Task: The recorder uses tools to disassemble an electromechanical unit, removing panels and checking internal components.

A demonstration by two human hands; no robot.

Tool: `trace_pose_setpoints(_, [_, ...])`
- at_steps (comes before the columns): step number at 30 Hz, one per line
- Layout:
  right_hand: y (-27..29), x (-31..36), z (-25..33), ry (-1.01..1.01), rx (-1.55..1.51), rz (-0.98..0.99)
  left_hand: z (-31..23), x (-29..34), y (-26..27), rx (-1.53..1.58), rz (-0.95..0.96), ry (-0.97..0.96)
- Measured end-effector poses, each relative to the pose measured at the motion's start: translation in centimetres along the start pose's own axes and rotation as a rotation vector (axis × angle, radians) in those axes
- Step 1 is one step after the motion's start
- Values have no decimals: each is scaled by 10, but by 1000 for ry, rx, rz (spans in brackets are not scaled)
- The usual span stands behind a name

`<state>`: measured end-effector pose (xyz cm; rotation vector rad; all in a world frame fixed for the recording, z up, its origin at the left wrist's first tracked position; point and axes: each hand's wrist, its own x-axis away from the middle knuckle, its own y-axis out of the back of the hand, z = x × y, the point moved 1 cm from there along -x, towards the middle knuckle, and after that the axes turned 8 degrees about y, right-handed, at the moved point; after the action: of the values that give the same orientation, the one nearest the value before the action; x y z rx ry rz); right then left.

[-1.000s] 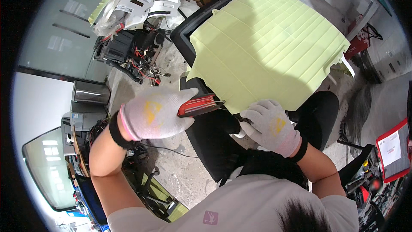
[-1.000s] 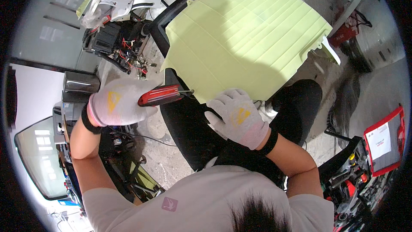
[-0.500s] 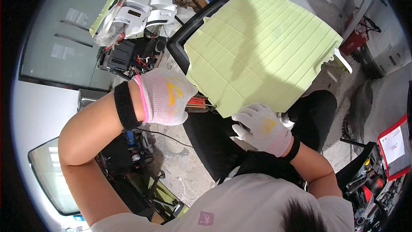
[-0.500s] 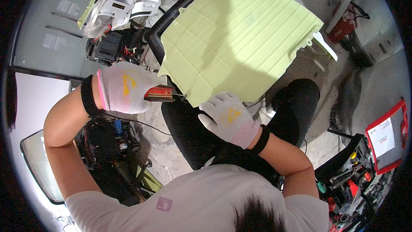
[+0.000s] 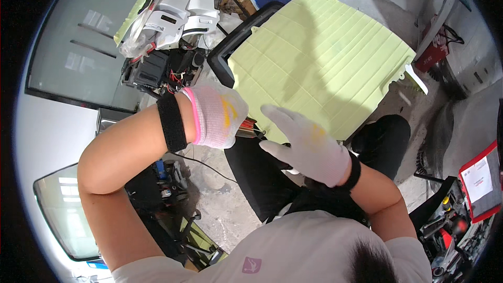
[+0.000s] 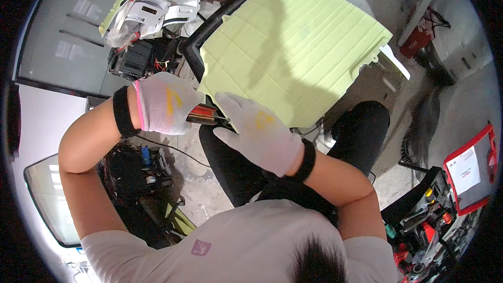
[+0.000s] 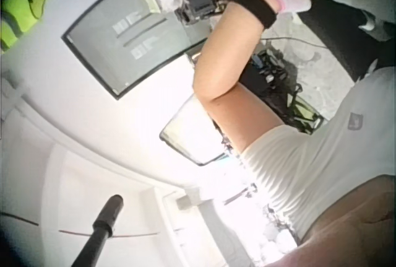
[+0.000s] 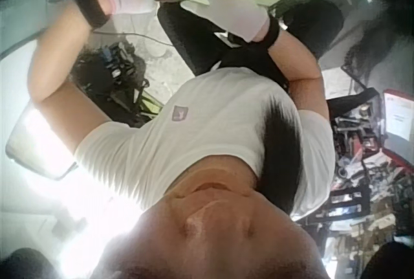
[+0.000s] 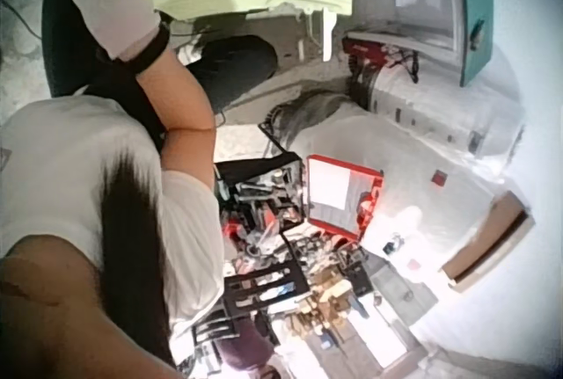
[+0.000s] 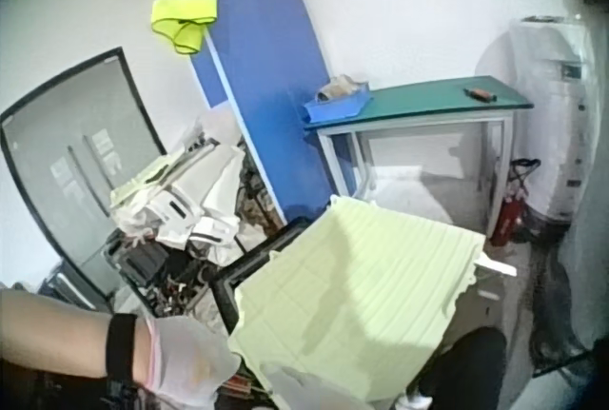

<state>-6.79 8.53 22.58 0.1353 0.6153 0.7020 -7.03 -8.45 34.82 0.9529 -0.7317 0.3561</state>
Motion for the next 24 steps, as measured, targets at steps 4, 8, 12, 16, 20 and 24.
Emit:
trace_pose_setpoints(4, [-18,-27,-26,64,-16,169,-2,9,-11,100,-261,-48])
trace_pose_setpoints(8, [-26,-35,-29,-19,-129,356,-7,12,-14,242,-317,5])
trace_pose_setpoints(12, [-30,-35,-30,-7,-66,358,-2,18,-26,253,-348,-23])
trace_pose_setpoints(16, [-30,-40,-35,0,-23,406,-2,22,-34,302,-509,-25])
trace_pose_setpoints(20, [-28,-44,-33,35,109,369,2,21,-56,699,-896,-46])
trace_pose_setpoints(24, [-26,-51,-30,-31,-7,397,0,16,-72,1134,-851,93])
